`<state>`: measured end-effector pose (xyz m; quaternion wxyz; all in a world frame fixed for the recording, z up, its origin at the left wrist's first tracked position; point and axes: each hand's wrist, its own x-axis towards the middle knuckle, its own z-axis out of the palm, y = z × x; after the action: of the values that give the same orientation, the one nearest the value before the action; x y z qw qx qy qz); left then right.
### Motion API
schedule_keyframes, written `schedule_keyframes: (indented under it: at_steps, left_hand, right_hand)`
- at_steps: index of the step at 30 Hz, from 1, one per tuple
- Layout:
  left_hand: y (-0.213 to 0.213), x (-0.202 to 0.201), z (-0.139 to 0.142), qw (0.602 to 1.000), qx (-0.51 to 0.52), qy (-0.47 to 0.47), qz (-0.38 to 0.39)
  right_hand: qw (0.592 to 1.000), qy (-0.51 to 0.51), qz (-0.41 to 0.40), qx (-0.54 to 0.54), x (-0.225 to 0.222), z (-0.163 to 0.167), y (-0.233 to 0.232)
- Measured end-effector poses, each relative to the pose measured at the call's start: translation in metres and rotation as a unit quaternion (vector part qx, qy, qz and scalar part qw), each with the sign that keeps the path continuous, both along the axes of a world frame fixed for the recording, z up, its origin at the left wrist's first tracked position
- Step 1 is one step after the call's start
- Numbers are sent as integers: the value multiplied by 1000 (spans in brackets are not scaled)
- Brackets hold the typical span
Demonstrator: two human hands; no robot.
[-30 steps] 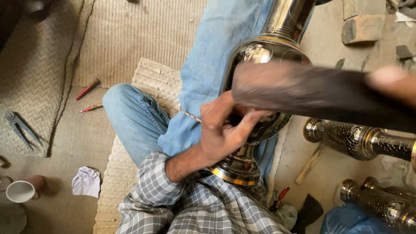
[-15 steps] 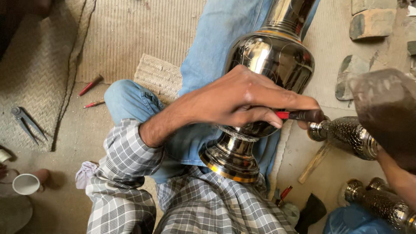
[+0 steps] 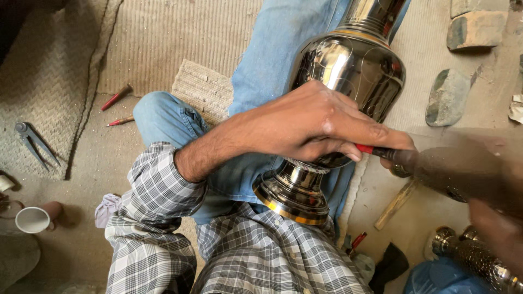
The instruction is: The person uses a chisel and hammer to engrave a decorative pattern onto a silver-colored metal vase. They repeatedly strike the chisel along pre-marked lines on the vase's surface, gradually deepening the design.
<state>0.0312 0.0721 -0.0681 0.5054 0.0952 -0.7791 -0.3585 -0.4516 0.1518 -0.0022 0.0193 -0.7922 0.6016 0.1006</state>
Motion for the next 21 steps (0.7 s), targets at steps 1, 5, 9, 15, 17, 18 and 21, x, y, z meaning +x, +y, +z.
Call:
schedule_keyframes:
  at_steps: [1,5,9,15,17,18,21]
  left_hand:
    - [1,0,0,1000,0,-5,7]
    - [8,-2,0,999,20,-34,32]
    - [16,-4,-7,997,21,7,76]
    - [33,-8,-19,987,65,42,144]
    - [34,-8,-20,984,62,44,158]
    - [35,-8,-19,983,65,47,163]
    - [43,-8,-17,975,100,77,181]
  right_hand:
    - [996,68,63,-2,-5,1,-2]
    - [929,255,269,-17,-30,-6,-16]
    - [913,226,337,-37,-53,-16,-31]
    - [940,195,278,-8,-47,-10,-45]
    - [949,180,257,0,-37,-11,-54]
    - [954,167,247,5,-31,-15,-61]
    - [966,138,216,15,-21,-19,-75]
